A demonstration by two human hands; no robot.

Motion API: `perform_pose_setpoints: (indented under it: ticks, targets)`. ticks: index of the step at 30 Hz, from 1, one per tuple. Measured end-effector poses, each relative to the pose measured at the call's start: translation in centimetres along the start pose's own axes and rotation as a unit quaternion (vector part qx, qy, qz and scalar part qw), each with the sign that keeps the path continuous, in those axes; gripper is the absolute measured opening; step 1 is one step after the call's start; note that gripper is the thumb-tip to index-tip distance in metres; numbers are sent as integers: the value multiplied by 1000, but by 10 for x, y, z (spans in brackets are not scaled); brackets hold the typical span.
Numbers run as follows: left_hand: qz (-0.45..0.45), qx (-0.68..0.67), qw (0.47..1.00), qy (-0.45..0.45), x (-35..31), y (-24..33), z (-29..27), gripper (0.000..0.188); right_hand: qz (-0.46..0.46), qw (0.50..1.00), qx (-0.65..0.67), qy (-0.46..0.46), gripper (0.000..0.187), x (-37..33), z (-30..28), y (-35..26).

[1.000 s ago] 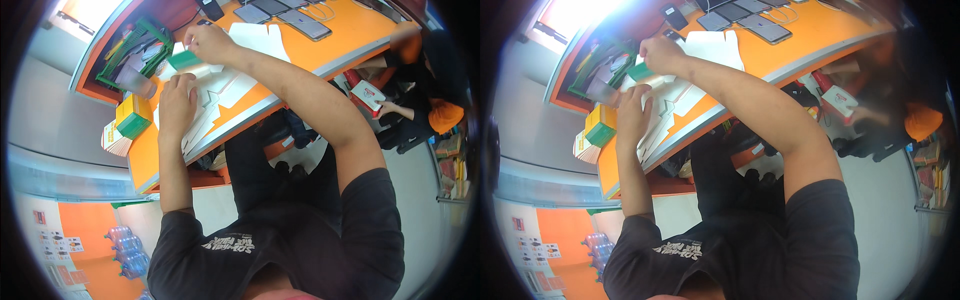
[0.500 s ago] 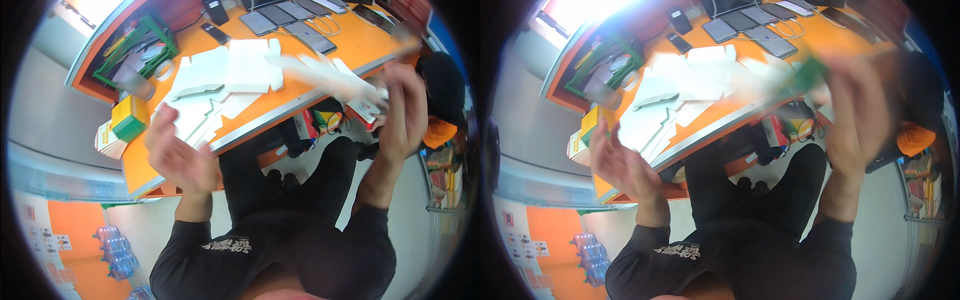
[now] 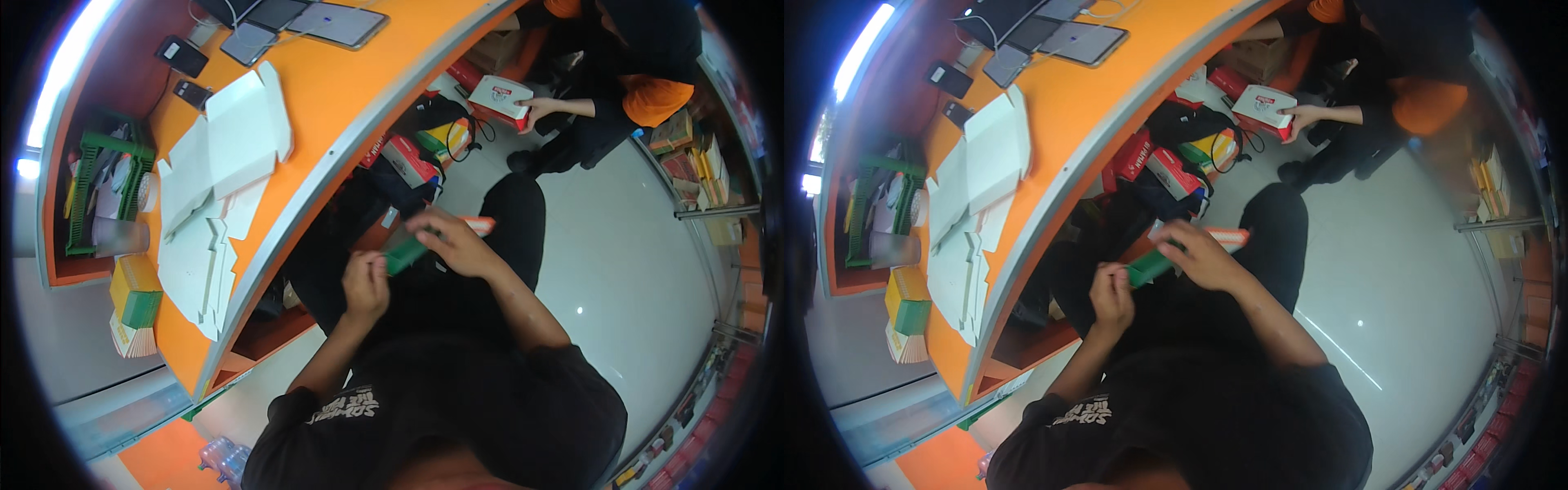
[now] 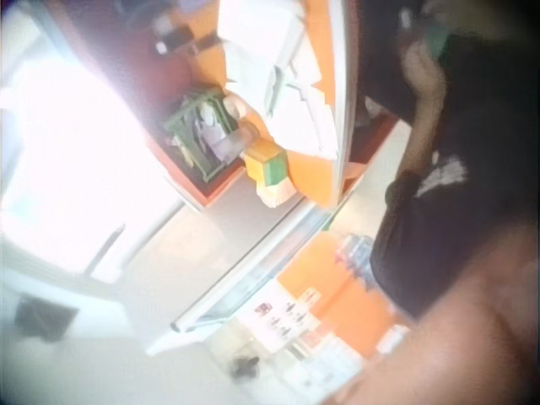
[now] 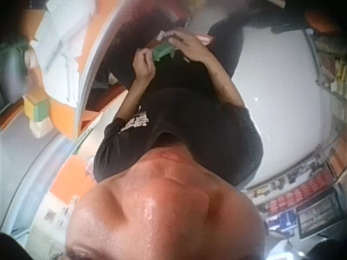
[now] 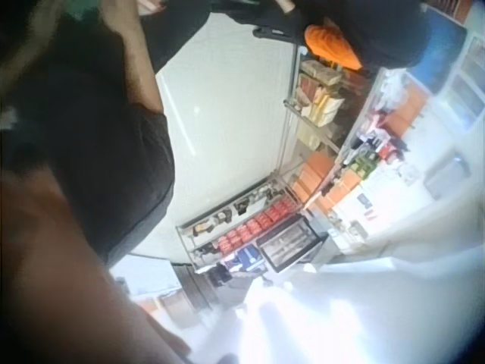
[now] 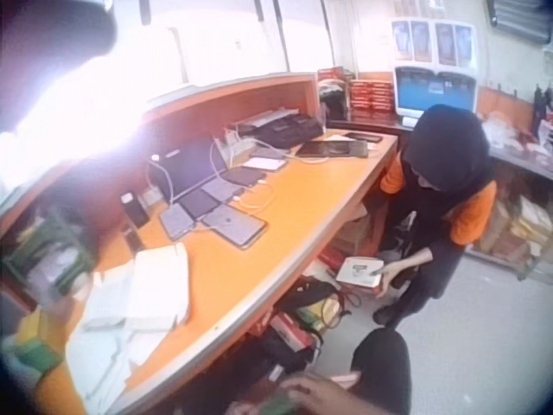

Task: The person sits at a desk and folds small white cardboard pieces into rectangular boxes. They repeatedly pick up a flat piece, fold the sides up, and tuck the flaps to form a box, then place the finished unit on a stack. A second person is visible in the background working with similar items.

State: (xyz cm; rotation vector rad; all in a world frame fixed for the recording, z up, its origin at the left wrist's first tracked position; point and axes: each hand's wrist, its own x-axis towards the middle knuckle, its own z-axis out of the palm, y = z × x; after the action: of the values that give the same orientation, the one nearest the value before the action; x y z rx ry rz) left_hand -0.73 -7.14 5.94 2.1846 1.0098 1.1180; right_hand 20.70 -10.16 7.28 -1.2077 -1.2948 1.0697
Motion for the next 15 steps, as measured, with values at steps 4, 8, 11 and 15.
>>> perform_pose_setpoints:
  ticks: [4,8,11,15]
  targets:
    - [-72,40,996,46,-12,-26,-4,6,175,733,645,130,69,66,-30,86]
    - [-64,57,996,13,2,-31,-7,7,193,695,665,193,72,94,-38,145]
    - [-102,53,993,19,11,-36,-9,12,182,712,662,149,72,92,-32,151]
    - [-110,62,992,-1,24,-44,-4,16,197,730,638,144,72,88,-40,145]
